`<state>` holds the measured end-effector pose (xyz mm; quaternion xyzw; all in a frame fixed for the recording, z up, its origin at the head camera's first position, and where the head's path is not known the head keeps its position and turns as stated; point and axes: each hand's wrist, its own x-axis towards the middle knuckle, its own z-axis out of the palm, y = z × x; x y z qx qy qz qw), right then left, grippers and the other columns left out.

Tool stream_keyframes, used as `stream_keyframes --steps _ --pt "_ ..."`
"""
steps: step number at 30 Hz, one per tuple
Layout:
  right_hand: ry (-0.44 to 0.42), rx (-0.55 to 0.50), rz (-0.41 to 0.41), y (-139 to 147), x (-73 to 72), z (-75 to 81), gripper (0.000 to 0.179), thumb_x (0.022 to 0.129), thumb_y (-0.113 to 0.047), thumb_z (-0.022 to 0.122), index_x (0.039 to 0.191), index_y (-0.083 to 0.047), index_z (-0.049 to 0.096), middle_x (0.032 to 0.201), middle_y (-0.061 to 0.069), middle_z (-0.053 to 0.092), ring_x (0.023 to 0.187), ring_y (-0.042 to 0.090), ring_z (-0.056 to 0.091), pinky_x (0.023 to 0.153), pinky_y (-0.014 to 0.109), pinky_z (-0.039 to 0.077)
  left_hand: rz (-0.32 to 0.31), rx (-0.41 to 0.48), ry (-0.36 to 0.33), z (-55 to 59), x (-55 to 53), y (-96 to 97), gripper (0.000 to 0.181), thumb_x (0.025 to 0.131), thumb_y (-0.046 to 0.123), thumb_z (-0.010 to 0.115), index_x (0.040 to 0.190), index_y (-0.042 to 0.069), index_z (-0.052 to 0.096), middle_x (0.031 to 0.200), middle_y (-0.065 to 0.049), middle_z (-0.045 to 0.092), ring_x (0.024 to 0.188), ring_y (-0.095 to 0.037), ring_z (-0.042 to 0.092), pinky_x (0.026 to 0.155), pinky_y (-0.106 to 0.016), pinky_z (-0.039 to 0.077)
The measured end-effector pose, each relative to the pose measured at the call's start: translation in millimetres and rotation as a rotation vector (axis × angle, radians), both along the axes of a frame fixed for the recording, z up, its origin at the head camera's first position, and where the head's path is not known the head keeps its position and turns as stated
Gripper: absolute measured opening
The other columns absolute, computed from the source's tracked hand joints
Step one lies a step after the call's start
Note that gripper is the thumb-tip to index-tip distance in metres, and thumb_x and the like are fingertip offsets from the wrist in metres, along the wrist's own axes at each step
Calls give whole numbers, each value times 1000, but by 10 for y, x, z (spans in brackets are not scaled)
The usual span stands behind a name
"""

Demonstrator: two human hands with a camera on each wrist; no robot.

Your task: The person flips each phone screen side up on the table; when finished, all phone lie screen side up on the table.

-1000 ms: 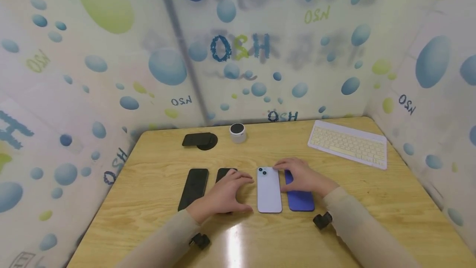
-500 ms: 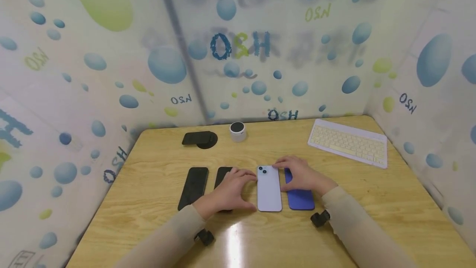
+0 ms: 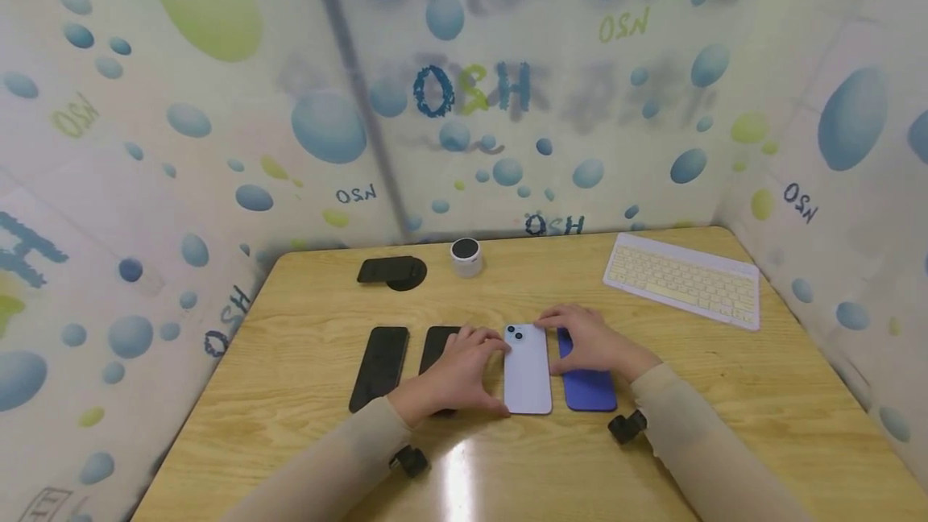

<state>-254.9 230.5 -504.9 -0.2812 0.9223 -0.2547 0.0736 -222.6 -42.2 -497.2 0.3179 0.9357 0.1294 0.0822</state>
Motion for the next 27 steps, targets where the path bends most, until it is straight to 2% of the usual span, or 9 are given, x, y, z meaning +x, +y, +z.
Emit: stream_keyframes --steps 12,20,27 --pt "-39 -21 -21 -16 -40 14 74 72 -26 94 138 -7 66 142 19 60 134 47 52 108 65 42 -9 -19 24 14 41 -11 90 71 65 85 145 20 58 148 2 53 127 -19 42 96 -37 36" --pt "-73 -67 -55 -55 -10 30 68 74 -19 92 137 -7 67 142 22 59 134 48 51 107 65 43 -14 -23 34 42 70 -34 90 72 62 85 146 19 58 149 1 53 129 -20 42 97 -38 36" --pt "-72 -80 -95 -85 4 54 66 76 -21 91 137 -9 67 143 24 57 134 50 50 107 66 42 -17 -9 37 24 60 -56 89 72 62 84 145 20 58 149 2 53 130 -19 42 97 -38 37"
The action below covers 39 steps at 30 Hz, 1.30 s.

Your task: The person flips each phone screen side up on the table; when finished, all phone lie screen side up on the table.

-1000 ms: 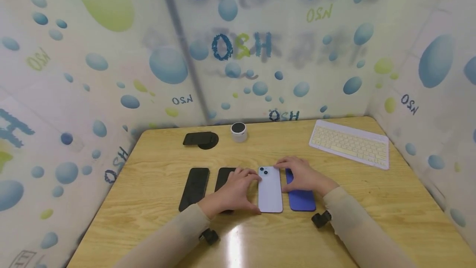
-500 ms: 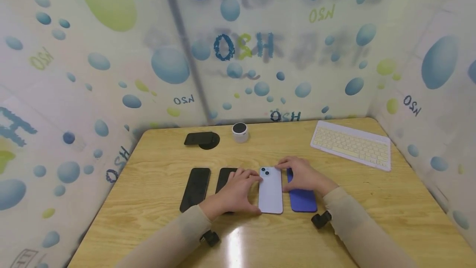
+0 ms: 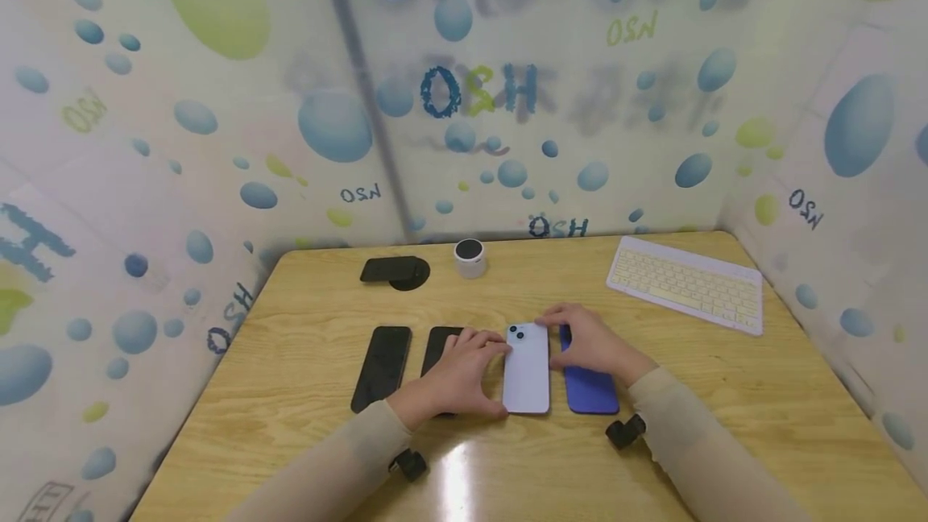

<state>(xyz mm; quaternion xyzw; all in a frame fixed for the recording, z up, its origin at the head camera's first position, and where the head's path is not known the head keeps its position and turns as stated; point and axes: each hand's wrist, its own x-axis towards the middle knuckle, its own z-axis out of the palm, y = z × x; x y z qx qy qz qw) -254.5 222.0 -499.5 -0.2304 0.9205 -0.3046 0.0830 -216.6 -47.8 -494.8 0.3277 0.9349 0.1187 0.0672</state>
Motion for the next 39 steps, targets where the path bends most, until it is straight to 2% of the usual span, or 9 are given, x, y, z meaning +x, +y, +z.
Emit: stream_keyframes --steps 10,19,29,39 --pt "19 -49 18 -7 18 65 69 76 -26 92 138 -10 66 143 22 58 134 48 51 106 66 44 -7 0 1 -28 13 -26 88 73 62 85 146 22 57 152 2 51 133 -19 41 97 -38 36" --pt "59 -72 12 -60 48 141 72 77 -29 92 141 -13 64 146 19 58 139 47 49 108 66 42 -6 48 1 1 54 -21 91 72 59 87 148 23 53 152 3 52 130 -17 42 95 -36 36" --pt "52 -131 9 -176 86 213 74 78 -33 91 143 -13 62 149 18 57 140 46 47 110 68 39 8 162 -32 12 70 -52 96 71 55 90 152 26 47 152 6 54 124 -14 42 93 -32 33" --pt "70 -171 16 -289 97 218 74 77 -30 92 143 -11 62 149 18 56 140 45 48 110 68 39 4 253 -40 89 87 -123 100 71 51 92 154 28 43 150 10 54 122 -14 42 94 -33 32"
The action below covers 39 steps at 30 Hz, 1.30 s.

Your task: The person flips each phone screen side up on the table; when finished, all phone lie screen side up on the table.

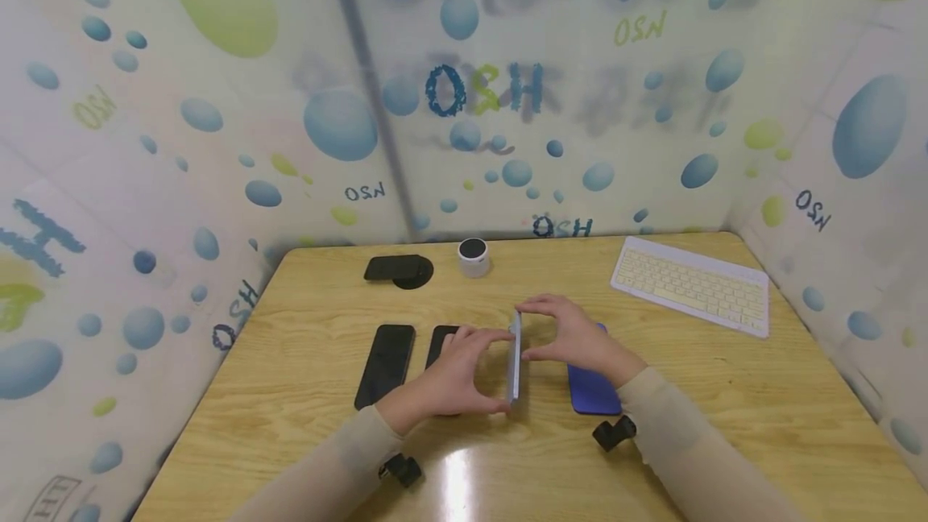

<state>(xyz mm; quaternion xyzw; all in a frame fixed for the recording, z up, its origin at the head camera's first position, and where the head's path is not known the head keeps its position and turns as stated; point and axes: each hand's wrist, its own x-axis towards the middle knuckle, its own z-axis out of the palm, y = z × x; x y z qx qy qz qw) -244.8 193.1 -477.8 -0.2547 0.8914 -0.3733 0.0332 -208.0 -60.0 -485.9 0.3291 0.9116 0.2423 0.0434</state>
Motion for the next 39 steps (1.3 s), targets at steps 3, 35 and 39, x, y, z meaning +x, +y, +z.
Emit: stream_keyframes --steps 3,35,39 --pt "-1 -1 2 -10 -8 -10 75 77 -30 92 143 -11 62 149 18 56 140 45 47 110 68 39 0 15 -2 10 5 -10 100 71 51 92 155 29 42 151 11 53 122 -14 43 95 -33 32" --pt "12 -92 114 -148 -99 -142 75 77 -20 92 143 -8 58 144 9 62 137 39 52 113 64 37 -31 12 73 58 -51 -251 92 77 56 86 153 22 49 162 6 43 135 -20 42 100 -44 33" --pt "-17 -48 146 -99 -148 -228 73 78 -20 91 142 -9 59 143 8 63 136 37 53 113 63 37 -32 35 48 57 -48 -295 92 77 53 87 154 20 49 163 5 42 134 -20 41 102 -46 33"
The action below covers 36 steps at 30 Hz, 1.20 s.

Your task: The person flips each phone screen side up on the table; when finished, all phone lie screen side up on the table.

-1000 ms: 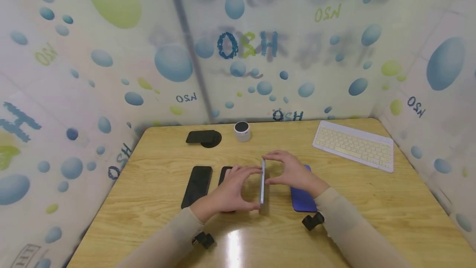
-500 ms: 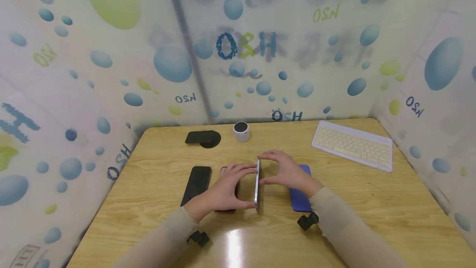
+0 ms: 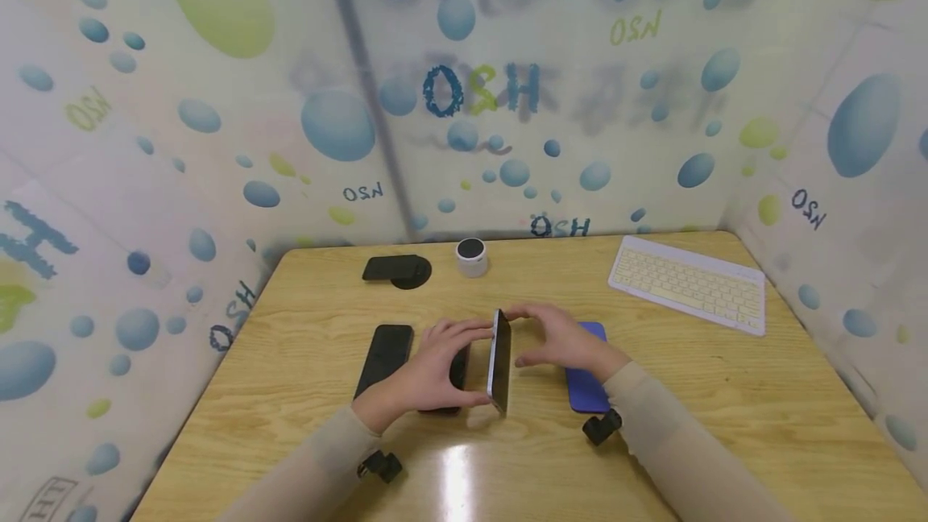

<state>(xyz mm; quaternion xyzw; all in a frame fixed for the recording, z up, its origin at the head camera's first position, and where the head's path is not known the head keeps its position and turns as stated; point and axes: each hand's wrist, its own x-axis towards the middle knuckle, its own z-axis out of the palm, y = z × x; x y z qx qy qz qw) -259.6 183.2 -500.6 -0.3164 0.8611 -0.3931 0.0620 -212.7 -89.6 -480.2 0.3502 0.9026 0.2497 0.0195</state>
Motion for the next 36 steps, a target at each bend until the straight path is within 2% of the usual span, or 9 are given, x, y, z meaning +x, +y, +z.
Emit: stream_keyframes --steps 6,17,22,29,36 --pt "-10 91 -5 24 -47 -62 73 77 -24 92 141 -9 60 140 9 65 135 35 55 114 61 38 12 15 -17 -21 -5 -68 92 76 51 89 153 20 50 162 8 43 134 -20 40 103 -46 32" --pt "29 102 -56 -22 -62 -111 76 69 -26 97 136 -10 64 134 7 69 129 32 59 111 58 42 53 -5 15 -75 2 -111 91 72 53 90 149 21 55 160 8 47 131 -18 42 97 -43 32" --pt "33 115 -75 -8 -58 -108 74 67 -25 98 133 -12 66 132 6 69 128 31 60 111 56 43 77 -58 26 -108 9 -98 91 70 56 90 148 23 56 158 9 48 131 -17 42 97 -43 32" --pt "29 141 -41 27 -43 -40 73 70 -24 96 135 -11 66 133 6 68 128 32 59 111 58 42 78 -151 54 -137 7 -70 94 67 59 89 147 21 56 156 6 50 134 -20 41 104 -48 33" --pt "4 209 -15 50 -34 -1 72 73 -27 94 138 -14 65 141 11 64 134 39 54 110 66 37 68 -245 94 -176 24 -42 94 67 64 86 145 19 58 153 4 53 129 -19 42 98 -42 33"
